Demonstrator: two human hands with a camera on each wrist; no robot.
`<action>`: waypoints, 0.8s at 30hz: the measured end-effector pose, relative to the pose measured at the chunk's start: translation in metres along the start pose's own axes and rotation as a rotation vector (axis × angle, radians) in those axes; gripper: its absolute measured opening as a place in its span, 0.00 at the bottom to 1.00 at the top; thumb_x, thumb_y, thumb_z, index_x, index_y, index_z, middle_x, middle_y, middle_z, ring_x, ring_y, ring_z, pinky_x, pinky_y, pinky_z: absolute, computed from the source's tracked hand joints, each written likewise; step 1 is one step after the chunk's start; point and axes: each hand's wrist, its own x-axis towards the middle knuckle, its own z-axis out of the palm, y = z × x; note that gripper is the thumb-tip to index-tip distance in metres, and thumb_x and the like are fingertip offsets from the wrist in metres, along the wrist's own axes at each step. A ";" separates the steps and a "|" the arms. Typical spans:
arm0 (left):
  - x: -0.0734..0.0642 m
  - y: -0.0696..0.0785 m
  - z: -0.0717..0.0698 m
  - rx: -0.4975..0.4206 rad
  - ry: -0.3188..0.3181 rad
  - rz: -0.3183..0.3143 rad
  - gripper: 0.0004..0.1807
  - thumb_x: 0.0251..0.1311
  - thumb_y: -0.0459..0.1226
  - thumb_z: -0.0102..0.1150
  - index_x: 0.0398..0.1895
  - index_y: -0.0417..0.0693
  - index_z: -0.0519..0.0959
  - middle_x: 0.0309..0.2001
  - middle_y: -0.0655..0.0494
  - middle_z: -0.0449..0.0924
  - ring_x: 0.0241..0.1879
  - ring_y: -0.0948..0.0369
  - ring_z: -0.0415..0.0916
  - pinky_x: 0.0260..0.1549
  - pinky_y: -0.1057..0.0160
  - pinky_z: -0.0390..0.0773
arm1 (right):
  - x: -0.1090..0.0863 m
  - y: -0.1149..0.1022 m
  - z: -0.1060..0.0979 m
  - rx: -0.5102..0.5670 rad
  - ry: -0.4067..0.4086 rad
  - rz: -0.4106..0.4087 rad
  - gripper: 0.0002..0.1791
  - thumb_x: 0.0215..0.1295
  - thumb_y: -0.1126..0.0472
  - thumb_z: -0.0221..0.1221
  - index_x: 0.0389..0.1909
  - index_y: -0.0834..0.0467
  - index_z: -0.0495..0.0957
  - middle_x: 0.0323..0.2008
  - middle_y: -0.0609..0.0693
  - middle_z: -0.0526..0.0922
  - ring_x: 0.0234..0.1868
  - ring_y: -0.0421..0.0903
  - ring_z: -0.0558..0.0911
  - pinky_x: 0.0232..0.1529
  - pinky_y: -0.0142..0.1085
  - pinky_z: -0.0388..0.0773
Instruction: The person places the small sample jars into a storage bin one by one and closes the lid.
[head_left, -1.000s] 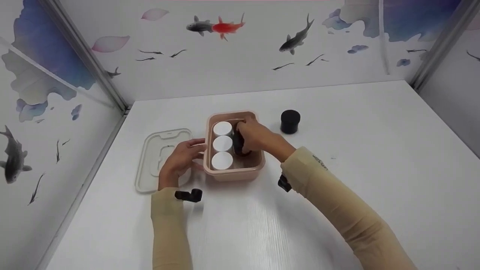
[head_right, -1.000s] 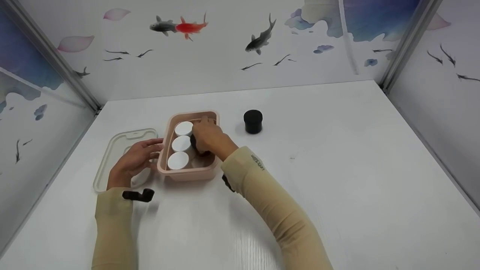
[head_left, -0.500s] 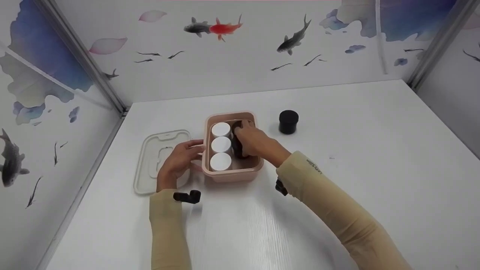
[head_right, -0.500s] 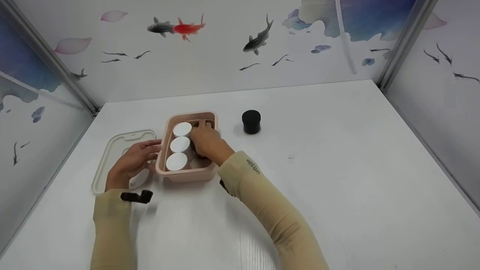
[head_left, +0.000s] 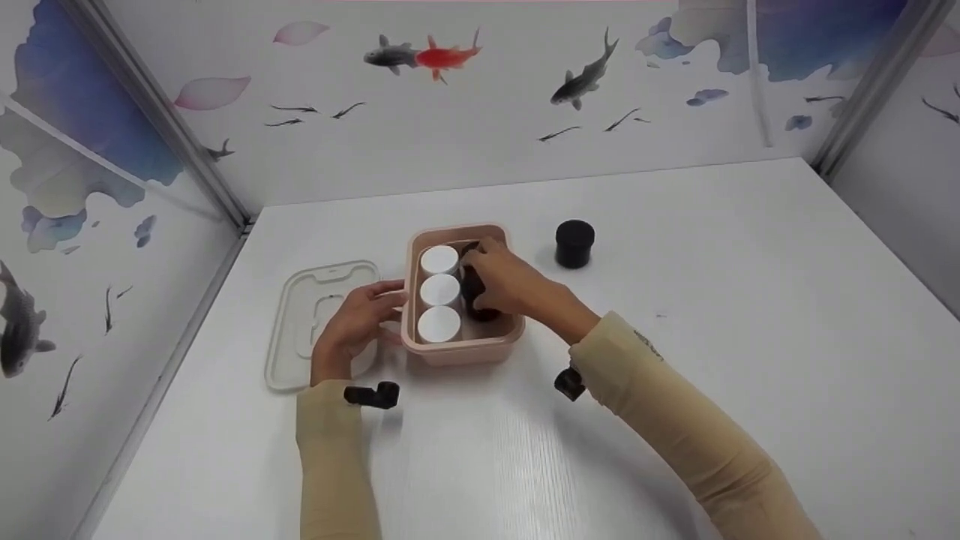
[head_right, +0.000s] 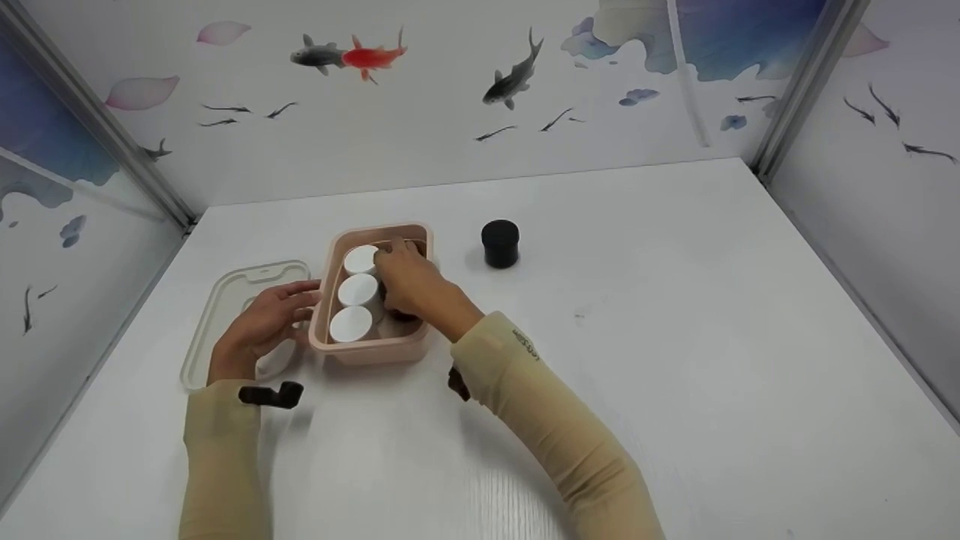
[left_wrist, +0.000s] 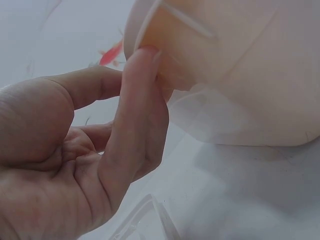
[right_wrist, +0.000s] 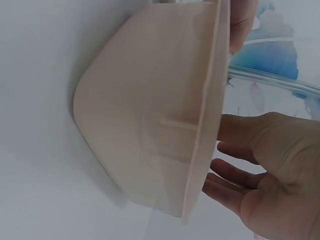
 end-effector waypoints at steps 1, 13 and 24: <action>0.000 0.000 0.000 -0.003 -0.001 -0.002 0.27 0.72 0.43 0.54 0.71 0.46 0.68 0.62 0.42 0.77 0.48 0.58 0.82 0.32 0.63 0.85 | -0.002 0.000 -0.002 0.033 0.016 -0.009 0.30 0.63 0.62 0.68 0.65 0.64 0.72 0.66 0.64 0.67 0.67 0.55 0.72 0.70 0.47 0.71; -0.001 -0.002 0.000 -0.002 -0.005 0.009 0.28 0.72 0.44 0.55 0.72 0.46 0.68 0.62 0.43 0.76 0.49 0.57 0.82 0.31 0.62 0.86 | -0.030 0.008 -0.012 0.391 0.336 -0.033 0.22 0.69 0.59 0.62 0.62 0.61 0.76 0.60 0.60 0.75 0.58 0.54 0.78 0.62 0.48 0.76; 0.002 -0.003 -0.001 0.020 -0.002 -0.001 0.28 0.72 0.44 0.54 0.72 0.48 0.68 0.62 0.44 0.77 0.51 0.57 0.81 0.33 0.63 0.85 | -0.038 0.041 -0.018 0.426 0.682 0.039 0.16 0.69 0.65 0.61 0.57 0.62 0.79 0.55 0.58 0.79 0.56 0.53 0.78 0.59 0.47 0.75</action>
